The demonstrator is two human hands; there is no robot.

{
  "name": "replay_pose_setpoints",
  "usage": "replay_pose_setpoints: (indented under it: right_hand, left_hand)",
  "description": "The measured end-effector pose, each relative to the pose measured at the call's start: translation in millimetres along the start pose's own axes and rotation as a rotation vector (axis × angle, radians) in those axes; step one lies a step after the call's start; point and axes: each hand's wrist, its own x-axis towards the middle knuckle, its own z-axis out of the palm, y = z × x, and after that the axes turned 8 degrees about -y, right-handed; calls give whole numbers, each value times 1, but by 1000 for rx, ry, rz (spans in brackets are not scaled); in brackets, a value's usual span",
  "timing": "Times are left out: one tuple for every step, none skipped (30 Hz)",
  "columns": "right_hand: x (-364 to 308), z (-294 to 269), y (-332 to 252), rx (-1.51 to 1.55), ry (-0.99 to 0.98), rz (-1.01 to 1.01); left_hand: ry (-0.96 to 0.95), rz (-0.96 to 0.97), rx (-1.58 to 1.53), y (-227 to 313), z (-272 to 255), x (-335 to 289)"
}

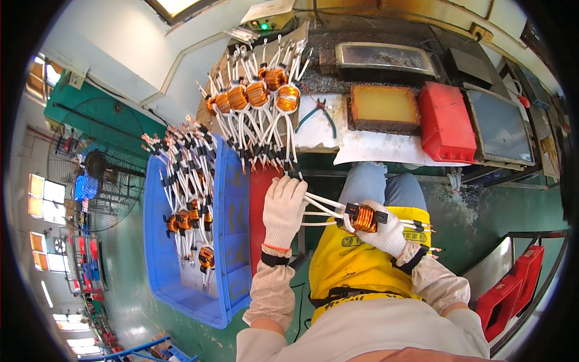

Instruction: The person picks up a copper coil from a blue bin, dips its wire ends into a liquid-filled tray, and then submerges the ends into a solder bath before placing it on a table.

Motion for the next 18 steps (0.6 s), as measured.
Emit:
replay_pose_setpoints:
  right_hand:
    - [-2, -2, -1, 27, 7, 46]
    - [-1, -6, -1, 54, 12, 92]
    - [0, -13, 1, 48, 20, 90]
    - [1, -23, 7, 131, 108, -11]
    - [4, -32, 9, 211, 195, -111]
    - [8, -44, 4, 199, 246, -67]
    - [14, -66, -15, 157, 260, -75]
    - [17, -83, -20, 221, 291, -17]
    - [21, -96, -17, 288, 319, 38]
    - [26, -110, -2, 282, 363, 2]
    - [32, -125, 14, 276, 407, -34]
    - [35, -147, 12, 134, 409, -71]
    - [46, -162, 26, 85, 421, -68]
    - [47, -179, 31, 51, 410, -34]
    - [51, -196, 23, 18, 390, -3]
    - [56, -209, 34, 55, 374, 27]
    - [59, -220, 44, 92, 357, 56]
    - [63, -230, 38, -77, 358, 121]
  left_hand:
    - [93, -7, -6, 4, -5, 4]
    - [136, -21, 7, 8, -12, 5]
    - [144, -15, 4, 11, -20, 7]
    - [224, -55, -7, 13, -27, 10]
    - [304, -95, -20, 14, -30, 12]
    - [322, -130, -24, 15, -33, 11]
    - [334, -163, -48, 13, -31, 7]
    - [324, -147, -74, 16, -31, 9]
    - [314, -134, -96, 18, -30, 10]
    - [273, -93, -165, 20, -27, 13]
    - [232, -53, -233, 23, -22, 15]
    - [171, -28, -317, 28, -16, 19]
    - [135, 5, -379, 37, -13, 26]
    - [66, 54, -458, 45, -8, 32]
    - [-3, 94, -535, 54, -5, 35]
    - [-60, 159, -539, 62, -3, 42]
    - [-77, 211, -523, 73, -2, 50]
    - [-81, 270, -524, 83, 1, 60]
